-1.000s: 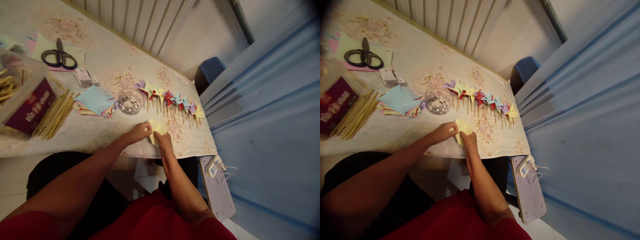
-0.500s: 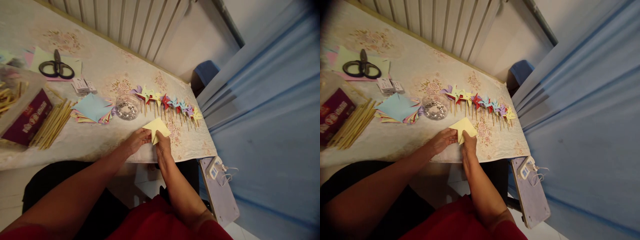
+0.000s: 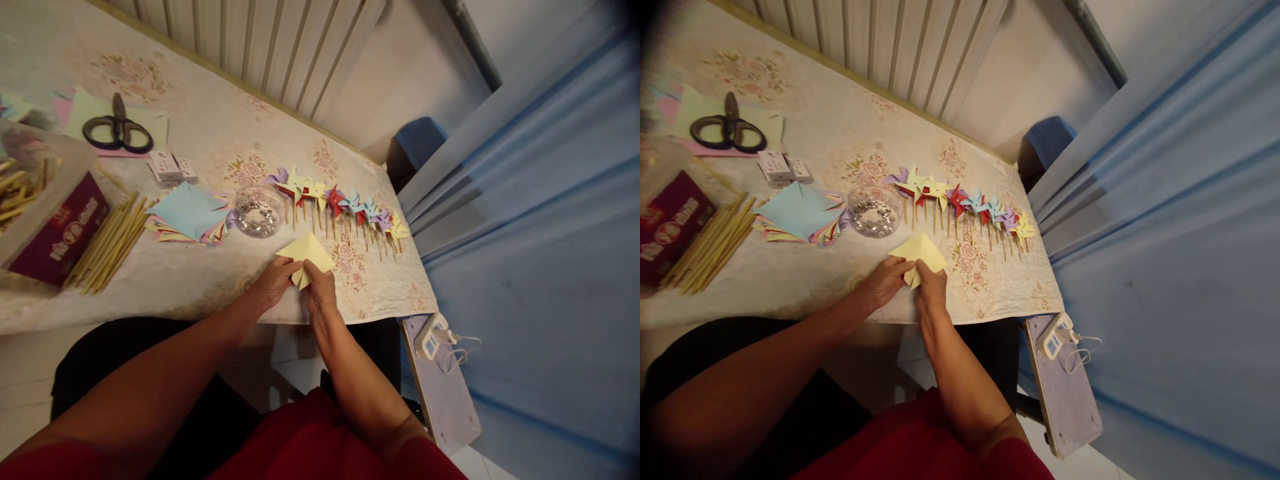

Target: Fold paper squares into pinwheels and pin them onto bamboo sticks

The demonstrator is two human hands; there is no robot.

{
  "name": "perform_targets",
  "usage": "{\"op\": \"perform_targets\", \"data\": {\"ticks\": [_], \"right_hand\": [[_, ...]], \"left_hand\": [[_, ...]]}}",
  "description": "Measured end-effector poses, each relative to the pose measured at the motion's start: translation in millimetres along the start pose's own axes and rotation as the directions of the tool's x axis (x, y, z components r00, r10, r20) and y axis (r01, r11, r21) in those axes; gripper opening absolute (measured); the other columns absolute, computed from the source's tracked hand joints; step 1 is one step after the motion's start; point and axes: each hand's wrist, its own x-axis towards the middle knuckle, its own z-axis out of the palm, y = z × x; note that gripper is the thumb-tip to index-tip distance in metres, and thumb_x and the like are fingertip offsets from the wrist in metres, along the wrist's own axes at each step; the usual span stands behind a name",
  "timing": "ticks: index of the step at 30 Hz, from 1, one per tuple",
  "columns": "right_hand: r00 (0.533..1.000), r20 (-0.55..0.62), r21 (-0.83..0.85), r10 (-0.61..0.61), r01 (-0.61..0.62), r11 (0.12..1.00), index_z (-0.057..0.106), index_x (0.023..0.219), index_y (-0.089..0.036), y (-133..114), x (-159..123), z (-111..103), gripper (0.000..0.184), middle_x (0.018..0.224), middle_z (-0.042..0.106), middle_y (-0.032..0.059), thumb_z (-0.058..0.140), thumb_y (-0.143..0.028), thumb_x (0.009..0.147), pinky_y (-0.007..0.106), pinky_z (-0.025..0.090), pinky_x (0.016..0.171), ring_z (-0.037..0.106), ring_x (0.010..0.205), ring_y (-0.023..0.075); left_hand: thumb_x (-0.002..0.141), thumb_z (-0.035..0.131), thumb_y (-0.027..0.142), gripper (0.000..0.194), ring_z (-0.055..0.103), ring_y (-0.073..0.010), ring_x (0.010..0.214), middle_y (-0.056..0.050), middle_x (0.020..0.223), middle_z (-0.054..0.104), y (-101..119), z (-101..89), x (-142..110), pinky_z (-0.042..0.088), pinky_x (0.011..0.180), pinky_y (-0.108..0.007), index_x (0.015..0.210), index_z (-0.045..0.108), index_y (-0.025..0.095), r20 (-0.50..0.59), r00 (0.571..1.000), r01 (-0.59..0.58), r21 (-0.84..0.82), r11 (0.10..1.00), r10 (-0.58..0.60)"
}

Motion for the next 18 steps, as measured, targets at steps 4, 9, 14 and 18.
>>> {"op": "perform_targets", "data": {"ticks": [4,9,14,18], "right_hand": [[1.0,0.019,0.02,0.006,-0.007,1.0,0.068,0.104,-0.013,0.1,-0.5,0.2,0.039,0.092,0.077,0.0052,0.072,-0.02,0.066,0.031,0.058,0.08,0.071,0.081,0.0187],[0.998,0.062,0.038,0.013,-0.016,0.999,0.068,0.1,-0.015,-4.1,-0.8,-4.5,0.035,0.09,0.076,0.0042,0.073,-0.023,0.066,0.03,0.057,0.079,0.07,0.08,0.0181],[0.999,0.053,-0.118,0.006,0.001,0.993,0.065,0.089,-0.017,-6.2,-0.7,-20.4,0.024,0.077,0.07,0.0006,0.069,-0.035,0.074,0.026,0.052,0.066,0.062,0.067,0.0139],[0.962,-0.082,-0.379,-0.262,0.213,0.9,0.061,0.087,-0.018,-3.2,-5.6,-39.0,0.018,0.067,0.059,-0.0042,0.061,-0.035,0.081,0.022,0.044,0.057,0.051,0.058,0.0101]], "left_hand": [[0.066,0.069,0.03,0.015,0.062,-0.0144,0.071,-0.001,0.076,0.065,-1.1,0.1,0.8,0.049,0.07,-0.028,0.073,0.06,0.02,-0.006,1.0,0.008,-0.085,0.996,-0.009],[0.065,0.067,0.032,0.017,0.064,-0.0172,0.074,-0.002,0.073,0.067,2.1,-1.2,3.2,0.05,0.071,-0.03,0.074,0.061,0.019,-0.007,1.0,-0.018,-0.039,0.999,0.018],[0.06,0.07,0.03,0.024,0.067,-0.0203,0.079,-0.003,0.074,0.07,6.0,-2.3,5.8,0.051,0.071,-0.03,0.079,0.064,0.017,0.041,0.996,-0.079,-0.132,0.988,0.085],[0.057,0.073,0.028,0.026,0.068,-0.0213,0.078,-0.002,0.073,0.071,6.8,-1.6,5.1,0.052,0.071,-0.03,0.08,0.065,0.017,0.061,0.995,-0.061,-0.185,0.981,0.074]]}}
